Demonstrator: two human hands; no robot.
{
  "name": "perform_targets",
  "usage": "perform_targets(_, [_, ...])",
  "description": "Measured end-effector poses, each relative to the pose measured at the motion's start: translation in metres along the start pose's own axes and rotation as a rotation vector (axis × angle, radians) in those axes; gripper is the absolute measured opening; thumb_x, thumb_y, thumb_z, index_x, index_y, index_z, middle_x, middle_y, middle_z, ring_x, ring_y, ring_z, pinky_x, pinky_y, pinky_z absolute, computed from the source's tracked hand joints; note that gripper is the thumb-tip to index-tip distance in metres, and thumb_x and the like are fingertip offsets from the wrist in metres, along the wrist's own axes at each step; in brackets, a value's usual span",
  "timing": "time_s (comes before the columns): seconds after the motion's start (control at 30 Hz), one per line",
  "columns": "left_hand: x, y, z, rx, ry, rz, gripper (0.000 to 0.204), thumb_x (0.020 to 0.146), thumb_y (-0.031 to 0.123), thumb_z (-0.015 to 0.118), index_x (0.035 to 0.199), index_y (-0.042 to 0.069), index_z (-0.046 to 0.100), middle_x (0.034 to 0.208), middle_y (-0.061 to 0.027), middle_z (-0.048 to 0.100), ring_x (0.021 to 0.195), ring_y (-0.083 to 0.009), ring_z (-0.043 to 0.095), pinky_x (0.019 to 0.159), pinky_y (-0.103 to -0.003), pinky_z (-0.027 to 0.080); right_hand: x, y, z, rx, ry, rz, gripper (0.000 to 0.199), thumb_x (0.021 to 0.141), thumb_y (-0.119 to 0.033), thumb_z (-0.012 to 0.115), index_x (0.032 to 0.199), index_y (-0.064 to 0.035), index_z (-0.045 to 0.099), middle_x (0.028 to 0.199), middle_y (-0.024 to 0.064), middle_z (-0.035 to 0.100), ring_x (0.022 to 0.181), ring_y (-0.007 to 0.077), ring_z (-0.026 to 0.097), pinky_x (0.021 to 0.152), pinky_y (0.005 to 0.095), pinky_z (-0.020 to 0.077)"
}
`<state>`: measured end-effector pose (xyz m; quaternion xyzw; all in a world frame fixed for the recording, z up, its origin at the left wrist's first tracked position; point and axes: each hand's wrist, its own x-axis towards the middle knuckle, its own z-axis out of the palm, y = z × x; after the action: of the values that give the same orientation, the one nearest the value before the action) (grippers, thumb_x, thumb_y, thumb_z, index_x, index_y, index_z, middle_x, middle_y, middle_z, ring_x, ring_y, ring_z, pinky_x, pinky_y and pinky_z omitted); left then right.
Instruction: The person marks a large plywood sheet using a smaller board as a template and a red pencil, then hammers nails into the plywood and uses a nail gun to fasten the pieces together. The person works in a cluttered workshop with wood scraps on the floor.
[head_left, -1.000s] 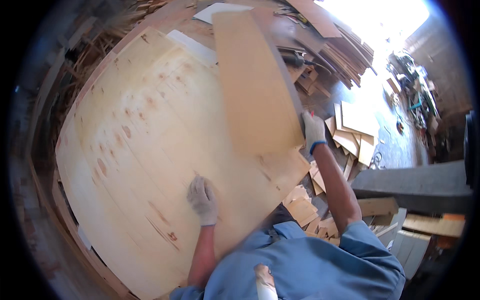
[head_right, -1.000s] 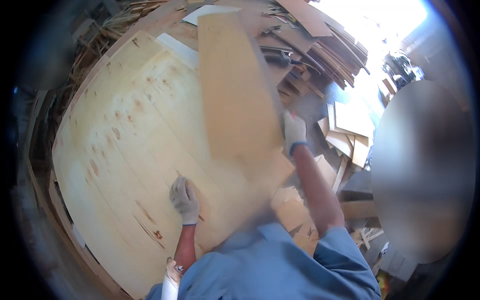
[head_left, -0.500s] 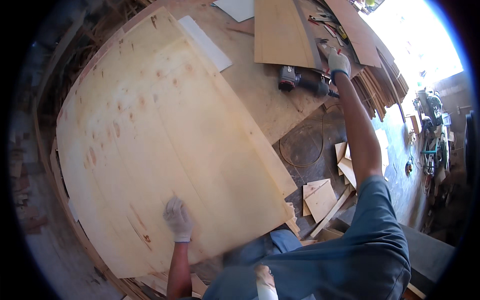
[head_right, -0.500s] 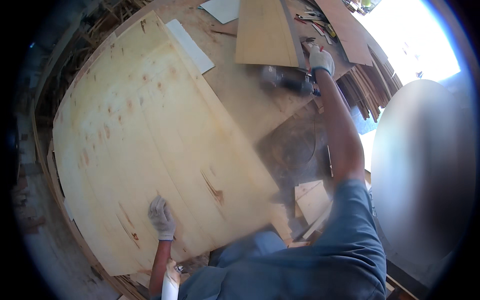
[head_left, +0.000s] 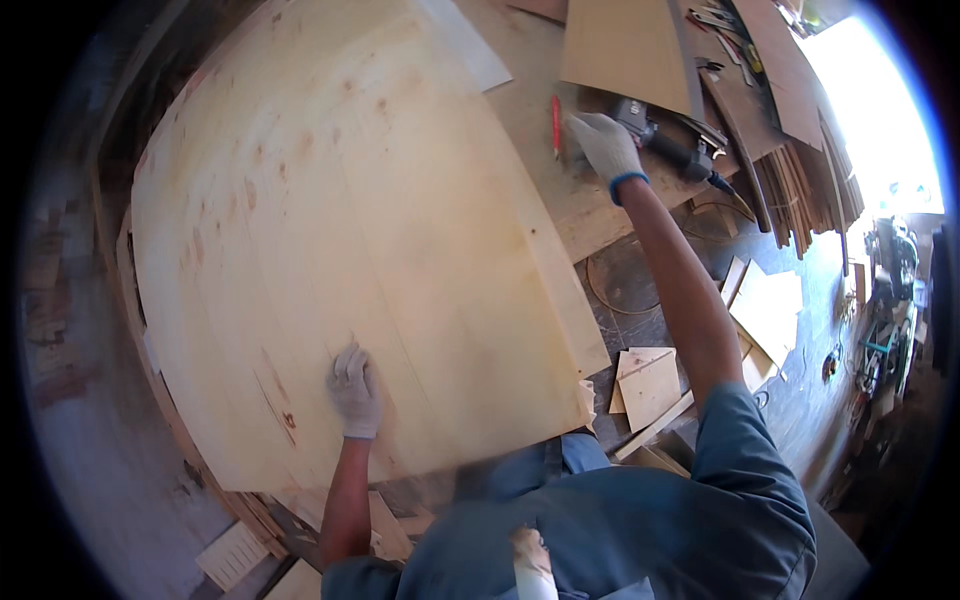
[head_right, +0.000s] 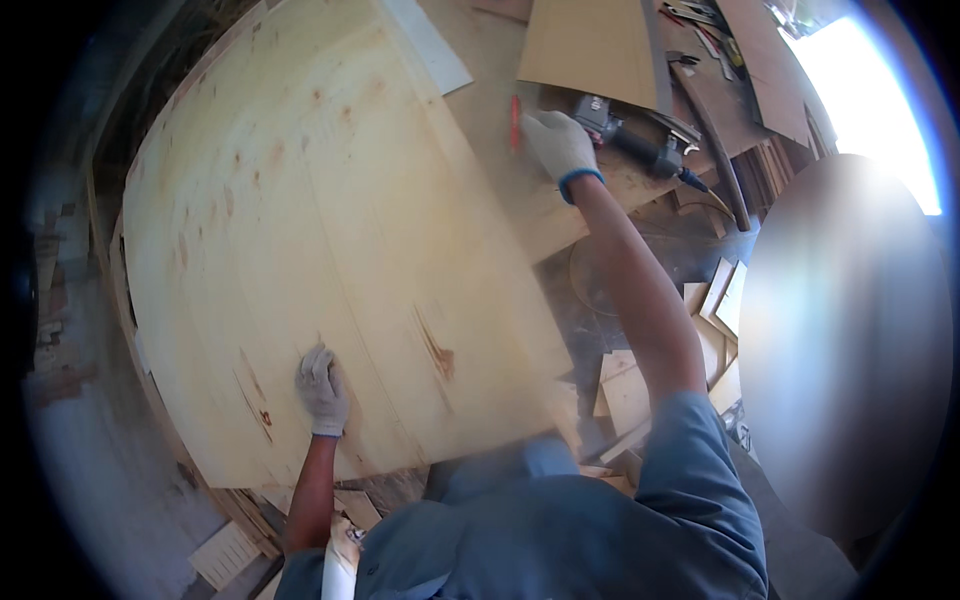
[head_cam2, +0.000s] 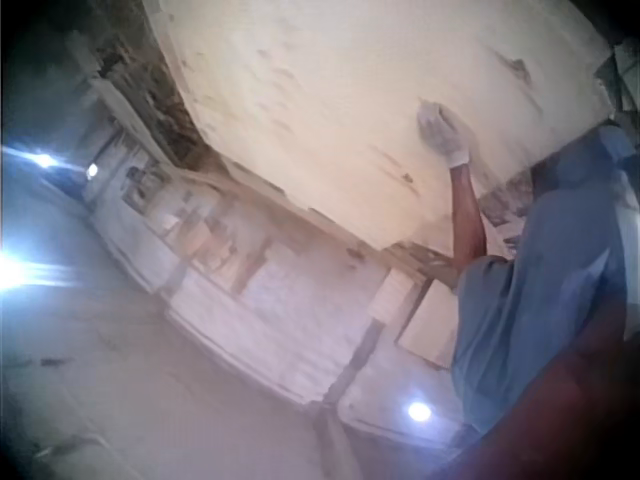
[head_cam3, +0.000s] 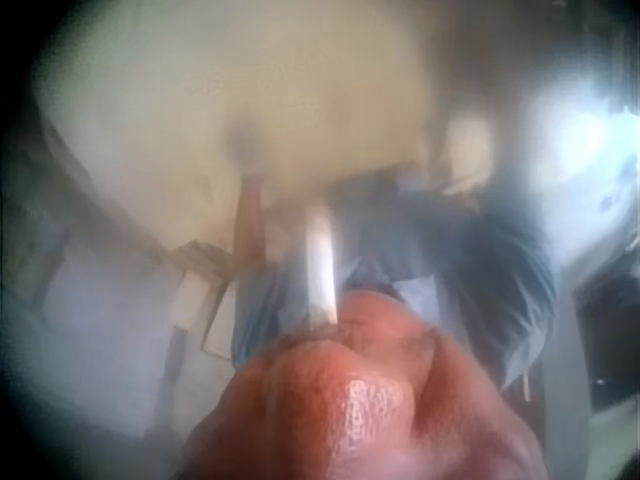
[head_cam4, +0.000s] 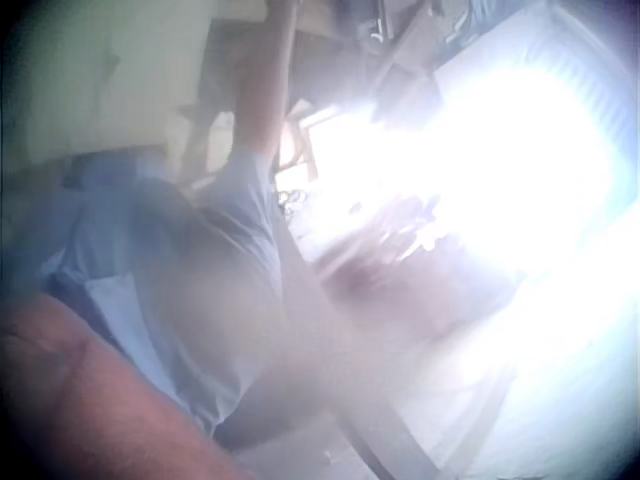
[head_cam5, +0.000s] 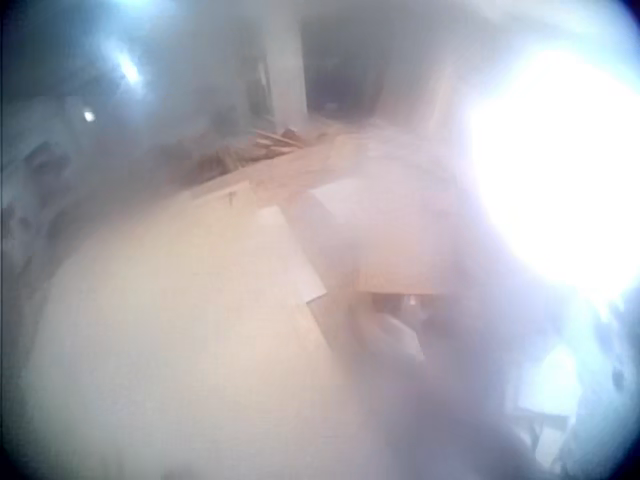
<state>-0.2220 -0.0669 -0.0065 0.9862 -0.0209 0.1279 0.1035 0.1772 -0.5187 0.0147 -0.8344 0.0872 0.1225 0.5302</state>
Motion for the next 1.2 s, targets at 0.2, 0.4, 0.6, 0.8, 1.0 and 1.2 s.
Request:
perform_targets(0.2, [-0.002,-0.001,-0.001,0.006,0.002,-0.005,0.035,0.1,0.012,0.066,0.134,0.016,0.059,0.145,-0.0081,0.063,0.131,-0.0351,0.06,0.106,-0.051,0.046,-0.138,0.049,0.027,-0.33,0.323,-0.275,0.032,0.103,-0.024,0.067,0.122,0.0009,0.072,0.116,0.0187,0.076,0.114,0.0314,0.074,0.098,0.0401,0.0566])
perform_targets(0.4, [-0.003,-0.006,0.002,-0.055,0.025,-0.01,0.032,0.102,0.016,0.065,0.134,0.015,0.06,0.141,-0.0087,0.065,0.132,-0.0338,0.06,0.105,-0.051,0.046,-0.334,0.074,0.078,-0.426,0.119,-0.308,0.038,0.093,-0.015,0.074,0.129,-0.002,0.07,0.126,0.0194,0.074,0.115,0.0379,0.071,0.098,0.0443,0.0575])
perform_targets(0.6, [-0.002,-0.008,0.003,-0.115,0.099,0.011,0.027,0.102,0.015,0.066,0.128,0.013,0.064,0.139,-0.0087,0.066,0.13,-0.0329,0.062,0.106,-0.05,0.047,-0.407,0.054,0.084,-0.642,0.19,-0.193,0.045,0.092,-0.014,0.073,0.135,-0.0071,0.066,0.135,0.0172,0.069,0.124,0.0381,0.065,0.104,0.0484,0.0543])
perform_targets(0.8, [-0.01,-0.007,0.003,-0.222,0.147,-0.002,0.026,0.102,0.013,0.066,0.128,0.013,0.064,0.139,-0.0091,0.066,0.131,-0.0341,0.061,0.11,-0.051,0.047,-0.368,0.042,0.084,-0.72,0.167,-0.054,0.038,0.098,-0.028,0.071,0.13,-0.0078,0.07,0.132,0.0184,0.071,0.124,0.0398,0.065,0.104,0.0492,0.054])
perform_targets(1.0, [-0.012,-0.002,0.003,-0.186,0.147,-0.014,0.026,0.103,0.013,0.065,0.129,0.012,0.063,0.14,-0.0116,0.065,0.132,-0.037,0.06,0.109,-0.052,0.047,-0.213,-0.017,0.103,-0.572,0.413,-0.552,0.046,0.101,-0.038,0.069,0.133,-0.0051,0.068,0.139,0.0185,0.069,0.131,0.0385,0.062,0.109,0.0479,0.0517])
perform_targets(1.2, [-0.009,0.002,0.001,-0.168,0.115,-0.038,0.027,0.102,0.012,0.066,0.129,0.012,0.063,0.138,-0.0129,0.066,0.131,-0.0384,0.061,0.108,-0.052,0.048,-0.09,-0.058,0.121,-0.686,0.188,-0.507,0.042,0.102,-0.038,0.065,0.136,-0.013,0.067,0.139,0.0165,0.068,0.133,0.0387,0.06,0.109,0.0474,0.0507])
